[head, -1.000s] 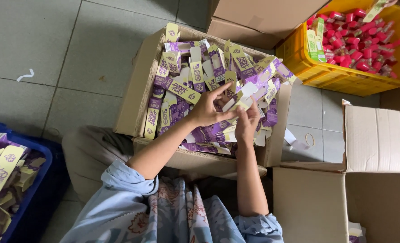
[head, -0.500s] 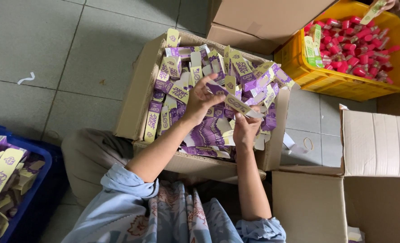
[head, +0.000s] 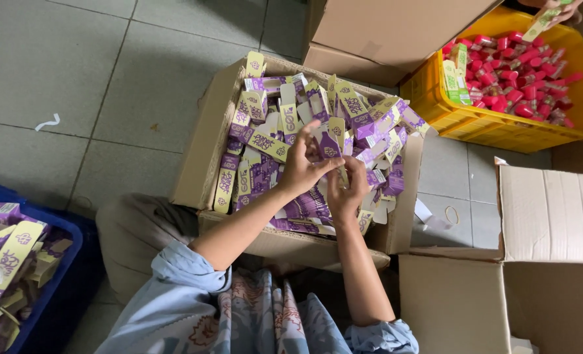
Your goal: The person sits on the floor and repeatedly folds small purple-and-white cardboard boxes by hand. They pick each box from a large open carton, fold the flaps, and place the folded boxes back into the same carton. A yellow crate with red items and a blue bin with similar boxes are visible nearby.
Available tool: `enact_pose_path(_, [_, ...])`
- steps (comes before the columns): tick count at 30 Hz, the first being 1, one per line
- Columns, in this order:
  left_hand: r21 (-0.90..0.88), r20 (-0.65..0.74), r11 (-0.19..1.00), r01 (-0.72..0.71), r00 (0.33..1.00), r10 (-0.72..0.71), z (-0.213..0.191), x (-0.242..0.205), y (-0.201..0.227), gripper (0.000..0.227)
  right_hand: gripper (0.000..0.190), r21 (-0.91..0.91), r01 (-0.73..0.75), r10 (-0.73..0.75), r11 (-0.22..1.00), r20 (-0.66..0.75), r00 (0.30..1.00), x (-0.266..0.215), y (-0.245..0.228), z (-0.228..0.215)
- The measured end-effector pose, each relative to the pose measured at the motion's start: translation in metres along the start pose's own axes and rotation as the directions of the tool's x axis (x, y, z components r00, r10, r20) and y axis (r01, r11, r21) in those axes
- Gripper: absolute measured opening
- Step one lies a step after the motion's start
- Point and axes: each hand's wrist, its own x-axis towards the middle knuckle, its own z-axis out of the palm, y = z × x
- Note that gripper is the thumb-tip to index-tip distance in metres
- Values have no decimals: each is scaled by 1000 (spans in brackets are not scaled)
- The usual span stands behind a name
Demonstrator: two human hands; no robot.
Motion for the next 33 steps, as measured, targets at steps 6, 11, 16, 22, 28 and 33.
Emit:
enact_pose_path(6, [36, 84, 998, -52, 995, 49, 0, 1, 20, 76, 27, 293, -165, 131, 942, 130, 983, 5, -5, -3])
enact_pose_path(11, [234, 172, 958, -166, 977, 127, 5, -8, 21, 76, 36, 366, -237, 209, 900, 116, 971, -4, -1, -6])
enact_pose_path(16, [246, 146, 948, -204, 974, 172, 8, -11, 22, 93, 36, 398, -266, 241, 878, 112, 964, -9, 14, -7])
enact_pose_path(22, [275, 205, 883, -380, 921, 332, 11, -12, 10, 45, 41, 338, -163, 147, 927, 74, 986, -2, 4, -5])
enact_pose_path(28, [341, 157, 833, -436, 900, 407, 10, -17, 21, 26, 35, 276, -131, 110, 952, 91, 990, -2, 11, -8])
enact_pose_path(33, [294, 220, 844, -449, 891, 397, 12, -18, 2, 27, 26, 266, -112, 87, 958, 107, 990, -2, 30, -12])
